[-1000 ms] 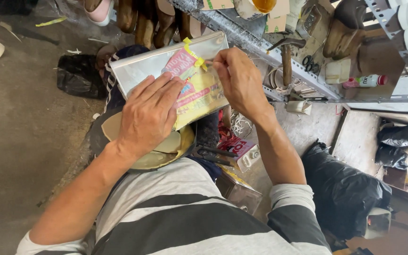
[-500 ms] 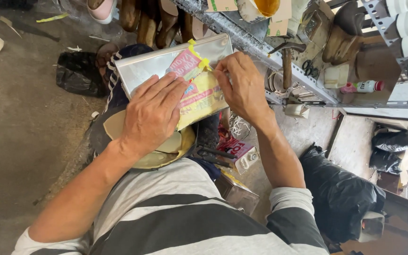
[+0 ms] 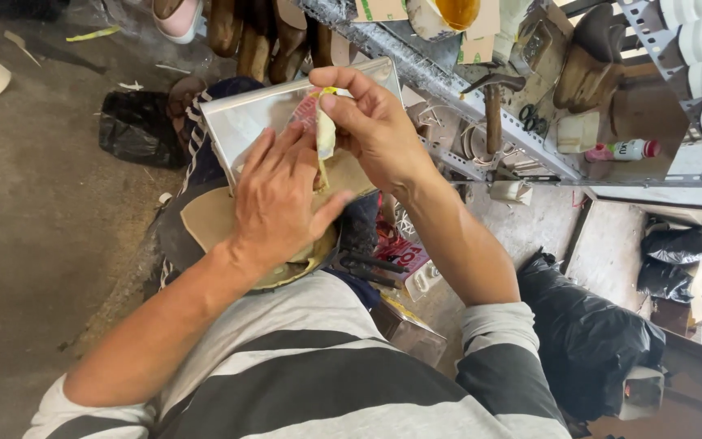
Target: Shaping leather shoe uppers over a last using pliers and a hammer, and organizing shoe components in a workshop.
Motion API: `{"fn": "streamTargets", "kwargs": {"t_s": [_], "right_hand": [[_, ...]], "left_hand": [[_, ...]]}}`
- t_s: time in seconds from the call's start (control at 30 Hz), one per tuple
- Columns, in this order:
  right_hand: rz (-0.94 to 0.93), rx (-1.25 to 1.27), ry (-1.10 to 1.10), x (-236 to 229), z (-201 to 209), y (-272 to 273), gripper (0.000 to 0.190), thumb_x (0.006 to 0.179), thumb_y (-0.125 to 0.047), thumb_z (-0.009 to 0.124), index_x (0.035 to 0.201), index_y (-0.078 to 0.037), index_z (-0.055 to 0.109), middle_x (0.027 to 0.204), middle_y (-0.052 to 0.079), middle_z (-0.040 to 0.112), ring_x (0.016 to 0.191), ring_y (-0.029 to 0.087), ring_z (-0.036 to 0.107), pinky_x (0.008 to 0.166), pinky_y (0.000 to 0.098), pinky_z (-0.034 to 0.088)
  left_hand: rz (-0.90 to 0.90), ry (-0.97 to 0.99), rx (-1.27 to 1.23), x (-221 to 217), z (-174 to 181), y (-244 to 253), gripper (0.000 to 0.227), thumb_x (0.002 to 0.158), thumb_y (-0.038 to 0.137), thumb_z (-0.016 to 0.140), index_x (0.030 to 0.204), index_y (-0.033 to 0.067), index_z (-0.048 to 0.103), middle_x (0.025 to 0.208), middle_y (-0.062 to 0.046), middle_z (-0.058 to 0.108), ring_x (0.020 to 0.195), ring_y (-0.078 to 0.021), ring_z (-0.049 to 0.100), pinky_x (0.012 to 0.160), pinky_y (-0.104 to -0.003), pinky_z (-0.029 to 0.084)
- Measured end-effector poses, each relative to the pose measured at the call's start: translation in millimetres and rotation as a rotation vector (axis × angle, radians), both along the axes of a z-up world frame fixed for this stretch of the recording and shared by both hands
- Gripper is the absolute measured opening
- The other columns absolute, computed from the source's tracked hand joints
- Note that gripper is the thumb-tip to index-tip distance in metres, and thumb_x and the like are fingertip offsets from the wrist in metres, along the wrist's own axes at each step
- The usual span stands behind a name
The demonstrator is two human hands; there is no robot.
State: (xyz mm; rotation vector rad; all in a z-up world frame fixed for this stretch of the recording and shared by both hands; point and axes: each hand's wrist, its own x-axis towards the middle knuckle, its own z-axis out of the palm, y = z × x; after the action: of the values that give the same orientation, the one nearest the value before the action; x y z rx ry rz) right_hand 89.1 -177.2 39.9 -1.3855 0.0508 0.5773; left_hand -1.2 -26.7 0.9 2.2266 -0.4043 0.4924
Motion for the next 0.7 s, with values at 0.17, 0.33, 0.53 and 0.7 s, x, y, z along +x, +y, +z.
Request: {"fn": "streamTargets", "kwargs": {"t_s": [0.17, 0.33, 0.53, 0.7], "right_hand": [[0.079, -0.006, -0.057, -6.8, 3.8, -17.7, 0.051, 0.104, -0.024, 0.065, 0.148, -0.004, 0.048, 0.100, 0.011, 0.076, 0.094, 0.019, 0.078, 0.081, 0.0297, 0.067], [0.164, -0.568, -0.630, -36.5, 34.8, -42.9, 0.026, 0.110, -0.020, 0.058, 0.130, -0.003, 0.060, 0.109, 0.012, 0.074, 0.094, 0.018, 0.070, 0.082, 0.0280, 0.056], [0.458, -0.981, -1.256, -70.1, 39.2, -41.1, 0.010, 0.102, -0.004, 0.071, 0.111, 0.000, 0.070, 0.100, 0.014, 0.073, 0.083, 0.026, 0.068, 0.072, 0.0373, 0.055], [0.553, -1.110, -1.471, -79.8, 42.3, -21.5, 0.008, 0.107, -0.009, 0.063, 0.109, -0.006, 0.070, 0.100, 0.006, 0.071, 0.078, 0.023, 0.065, 0.067, 0.0343, 0.049]], "left_hand": [[0.112, -0.010, -0.091, 3.8, -16.6, -1.0, 0.021, 0.096, 0.015, 0.068, 0.095, -0.0054, 0.070, 0.109, -0.022, 0.075, 0.114, -0.0336, 0.072, 0.110, -0.047, 0.046], [0.009, 0.071, -0.103, 4.4, -2.7, 12.9, 0.023, 0.096, 0.003, 0.065, 0.117, -0.0067, 0.065, 0.122, -0.023, 0.073, 0.120, -0.0335, 0.069, 0.112, -0.046, 0.046], [-0.093, -0.002, -0.021, 18.8, -6.1, 32.0, 0.018, 0.099, 0.012, 0.074, 0.105, -0.0018, 0.064, 0.102, -0.013, 0.075, 0.089, -0.0307, 0.072, 0.096, -0.045, 0.056], [-0.146, -0.072, -0.015, 30.0, -13.1, 34.4, 0.023, 0.104, 0.019, 0.073, 0.099, -0.0018, 0.065, 0.101, -0.015, 0.077, 0.089, -0.0331, 0.074, 0.081, -0.044, 0.055]]}}
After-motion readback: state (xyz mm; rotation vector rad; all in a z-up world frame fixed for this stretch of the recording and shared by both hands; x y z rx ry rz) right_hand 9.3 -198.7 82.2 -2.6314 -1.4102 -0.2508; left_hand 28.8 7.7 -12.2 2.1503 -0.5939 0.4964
